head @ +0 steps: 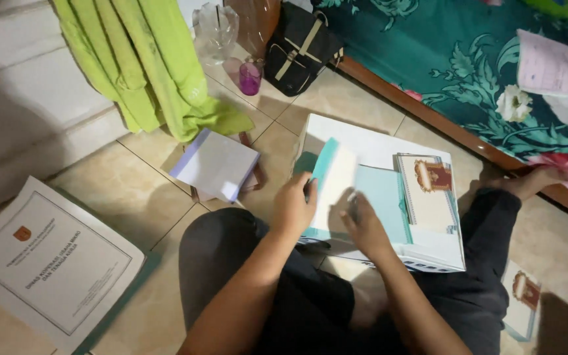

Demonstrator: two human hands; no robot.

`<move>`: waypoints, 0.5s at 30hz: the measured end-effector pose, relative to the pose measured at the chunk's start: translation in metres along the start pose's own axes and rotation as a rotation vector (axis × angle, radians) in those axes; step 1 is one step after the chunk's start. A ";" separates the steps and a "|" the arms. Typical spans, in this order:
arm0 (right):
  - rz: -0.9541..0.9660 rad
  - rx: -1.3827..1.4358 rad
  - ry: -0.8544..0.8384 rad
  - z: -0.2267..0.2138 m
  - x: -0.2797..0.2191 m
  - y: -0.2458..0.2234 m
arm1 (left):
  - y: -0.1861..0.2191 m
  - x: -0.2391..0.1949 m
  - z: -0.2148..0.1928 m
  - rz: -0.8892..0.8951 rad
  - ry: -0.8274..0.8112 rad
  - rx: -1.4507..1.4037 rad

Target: Inserting printed cards into small paper folders or holders

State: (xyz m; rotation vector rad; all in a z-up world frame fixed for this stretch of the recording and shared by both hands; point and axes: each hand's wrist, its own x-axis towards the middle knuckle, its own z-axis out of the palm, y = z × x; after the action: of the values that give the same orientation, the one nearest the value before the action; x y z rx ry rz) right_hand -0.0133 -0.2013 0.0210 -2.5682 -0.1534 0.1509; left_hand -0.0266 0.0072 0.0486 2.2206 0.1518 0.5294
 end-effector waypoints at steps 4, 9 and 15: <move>0.104 0.360 0.057 -0.056 -0.018 -0.042 | 0.025 -0.015 0.006 -0.062 0.090 -0.416; 0.167 0.086 0.123 -0.078 0.000 0.011 | 0.021 -0.015 0.017 0.378 -0.100 0.166; 0.225 0.831 -0.132 -0.078 -0.020 -0.031 | -0.001 -0.017 0.054 0.333 -0.340 0.150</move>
State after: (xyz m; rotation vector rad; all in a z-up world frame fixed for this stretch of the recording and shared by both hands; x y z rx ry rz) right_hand -0.0248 -0.2192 0.1042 -1.7384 0.1309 0.3792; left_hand -0.0193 -0.0354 0.0119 2.4613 -0.3720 0.3151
